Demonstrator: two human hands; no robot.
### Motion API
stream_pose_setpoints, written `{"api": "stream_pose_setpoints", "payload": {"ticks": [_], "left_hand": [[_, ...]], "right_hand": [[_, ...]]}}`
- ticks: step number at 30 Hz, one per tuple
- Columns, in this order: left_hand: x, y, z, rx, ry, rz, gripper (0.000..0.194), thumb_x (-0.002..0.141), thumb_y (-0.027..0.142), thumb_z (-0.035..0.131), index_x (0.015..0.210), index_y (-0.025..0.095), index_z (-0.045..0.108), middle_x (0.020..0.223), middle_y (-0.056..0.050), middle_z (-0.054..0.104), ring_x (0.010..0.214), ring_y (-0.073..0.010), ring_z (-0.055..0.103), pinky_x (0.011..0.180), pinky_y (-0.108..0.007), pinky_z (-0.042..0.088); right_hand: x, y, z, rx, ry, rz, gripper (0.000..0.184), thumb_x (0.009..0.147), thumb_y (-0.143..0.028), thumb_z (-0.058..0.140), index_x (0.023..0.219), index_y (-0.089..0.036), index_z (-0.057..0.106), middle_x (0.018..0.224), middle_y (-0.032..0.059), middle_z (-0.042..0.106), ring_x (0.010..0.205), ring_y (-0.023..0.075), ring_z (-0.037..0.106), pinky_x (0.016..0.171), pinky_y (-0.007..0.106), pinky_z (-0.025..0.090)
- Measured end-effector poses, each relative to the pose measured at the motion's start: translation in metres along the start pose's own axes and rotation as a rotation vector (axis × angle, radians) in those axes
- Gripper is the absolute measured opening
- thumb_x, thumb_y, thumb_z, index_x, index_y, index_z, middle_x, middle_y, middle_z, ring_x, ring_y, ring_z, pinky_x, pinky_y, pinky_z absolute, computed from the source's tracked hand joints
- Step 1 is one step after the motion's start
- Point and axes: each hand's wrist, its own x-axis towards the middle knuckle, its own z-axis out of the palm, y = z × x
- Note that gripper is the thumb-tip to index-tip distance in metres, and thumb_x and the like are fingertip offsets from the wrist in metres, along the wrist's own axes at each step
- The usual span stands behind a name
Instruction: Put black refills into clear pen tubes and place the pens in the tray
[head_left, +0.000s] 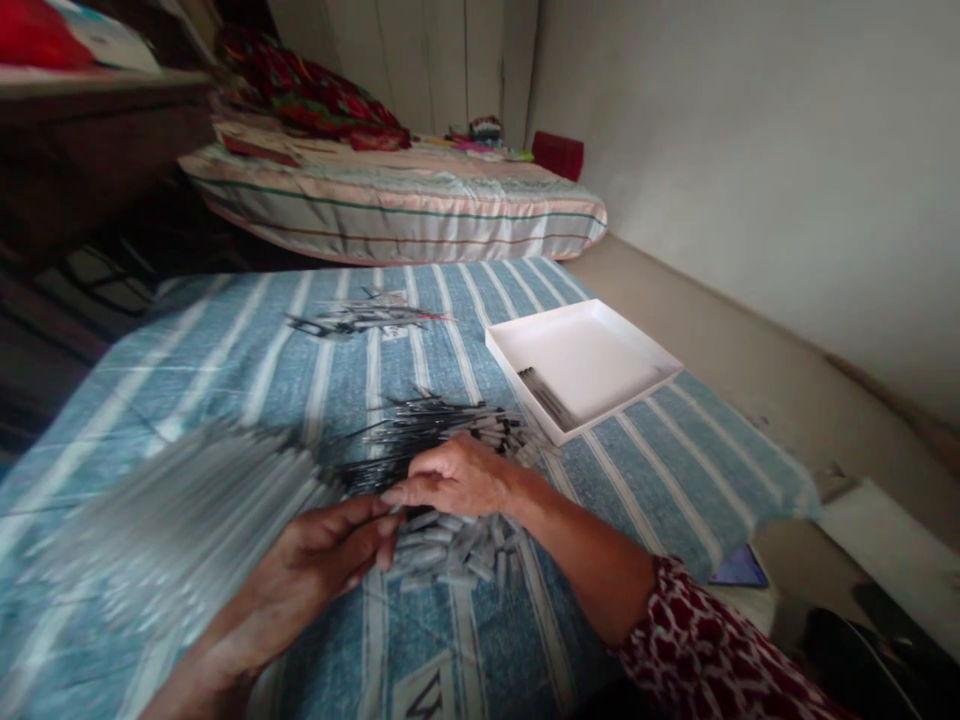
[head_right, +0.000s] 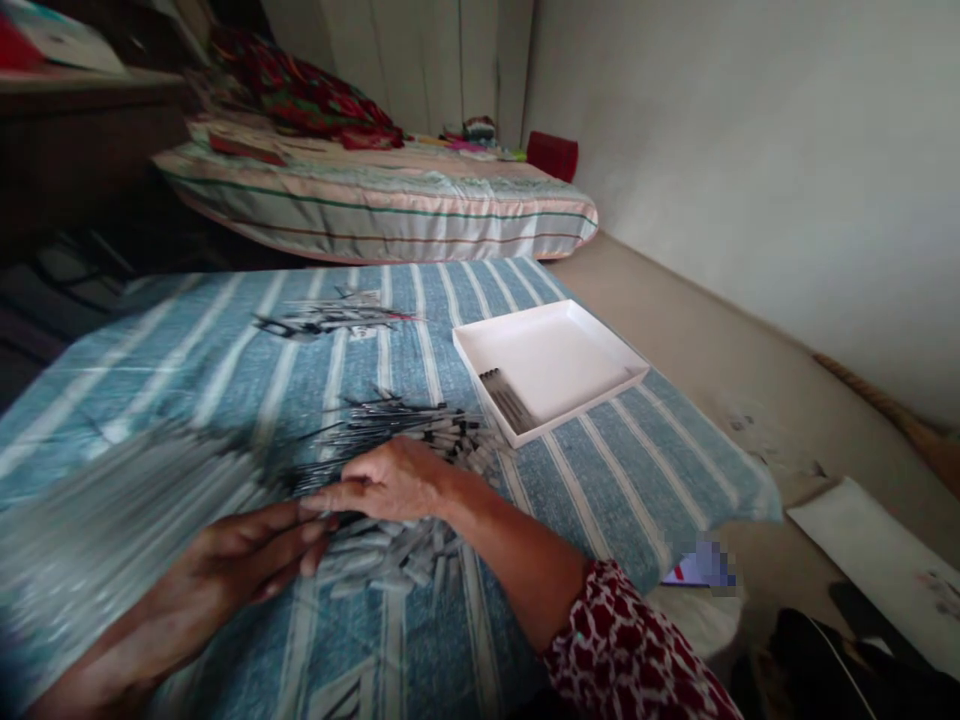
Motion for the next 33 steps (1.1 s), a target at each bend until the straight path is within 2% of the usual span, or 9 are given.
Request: {"api": "stream_pose_setpoints", "payload": {"ticks": [3,6,10,14,18,21,25,29,33], "left_hand": [[0.0,-0.003,0.0,-0.029,-0.05,0.091,0.038,0.078,0.051,0.051,0.065,0.016,0.056,0.052,0.005,0.041,0.047,-0.0075,0.032,0.044,-0.019,0.025],[0.0,-0.008,-0.001,-0.043,-0.102,0.122,0.034,0.081,0.046,0.051,0.069,0.015,0.058,0.055,0.004,0.044,0.049,-0.0076,0.034,0.044,-0.019,0.026],[0.0,-0.013,-0.001,-0.069,-0.083,0.155,0.034,0.083,0.043,0.05,0.068,0.014,0.058,0.055,0.003,0.044,0.049,-0.0075,0.034,0.044,-0.019,0.026],[-0.001,-0.015,0.0,-0.092,-0.097,0.167,0.034,0.083,0.044,0.049,0.074,0.013,0.059,0.058,0.002,0.049,0.05,-0.0073,0.035,0.045,-0.019,0.027],[-0.002,-0.015,0.001,-0.079,-0.076,0.186,0.033,0.084,0.042,0.049,0.071,0.013,0.06,0.058,0.002,0.05,0.05,-0.0073,0.036,0.046,-0.019,0.028],[-0.003,-0.014,0.001,-0.09,-0.078,0.192,0.031,0.083,0.04,0.05,0.073,0.013,0.061,0.058,0.002,0.051,0.049,-0.0071,0.035,0.045,-0.019,0.027],[-0.004,-0.012,0.001,-0.111,-0.055,0.189,0.029,0.082,0.038,0.052,0.071,0.013,0.062,0.057,0.002,0.05,0.049,-0.0073,0.037,0.045,-0.018,0.028],[-0.006,-0.008,0.003,-0.099,-0.036,0.21,0.028,0.08,0.038,0.054,0.069,0.014,0.064,0.053,0.003,0.049,0.047,-0.0073,0.036,0.044,-0.018,0.028],[-0.007,-0.007,0.006,-0.103,0.004,0.225,0.029,0.079,0.036,0.055,0.063,0.013,0.063,0.051,0.004,0.047,0.047,-0.0071,0.036,0.044,-0.018,0.028]], "right_hand": [[-0.002,-0.001,0.003,0.059,-0.009,-0.026,0.029,0.079,-0.038,0.059,0.063,-0.013,0.059,0.053,-0.0069,0.044,0.051,0.0051,0.038,0.049,0.017,0.025],[-0.003,0.0,0.005,-0.005,-0.004,0.029,0.041,0.081,-0.039,0.057,0.05,-0.013,0.052,0.047,-0.0072,0.034,0.048,0.0051,0.031,0.046,0.018,0.021],[-0.004,0.002,0.007,0.052,-0.014,0.035,0.03,0.079,-0.039,0.06,0.063,-0.013,0.06,0.05,-0.0069,0.043,0.048,0.0052,0.036,0.046,0.017,0.025],[-0.005,0.001,0.008,0.031,-0.003,0.072,0.037,0.081,-0.038,0.056,0.054,-0.013,0.056,0.046,-0.0062,0.042,0.046,0.0054,0.036,0.044,0.017,0.025],[-0.006,0.0,0.008,0.069,-0.006,0.061,0.025,0.078,-0.033,0.061,0.063,-0.014,0.06,0.051,-0.0058,0.05,0.048,0.0056,0.04,0.046,0.016,0.028],[-0.007,0.0,0.009,0.054,-0.028,0.1,0.035,0.083,-0.034,0.055,0.054,-0.014,0.055,0.046,-0.0055,0.047,0.045,0.0054,0.039,0.044,0.016,0.028],[-0.008,0.001,0.011,0.091,-0.026,0.091,0.021,0.079,-0.033,0.059,0.068,-0.014,0.061,0.052,-0.0055,0.052,0.049,0.0061,0.043,0.046,0.016,0.031],[-0.008,-0.001,0.01,0.096,-0.044,0.128,0.032,0.083,-0.034,0.053,0.058,-0.014,0.056,0.046,-0.0054,0.048,0.044,0.0058,0.041,0.044,0.016,0.03],[-0.009,-0.002,0.01,0.113,-0.051,0.114,0.026,0.081,-0.033,0.056,0.063,-0.015,0.058,0.047,-0.0057,0.051,0.043,0.0058,0.043,0.044,0.016,0.031]]}}
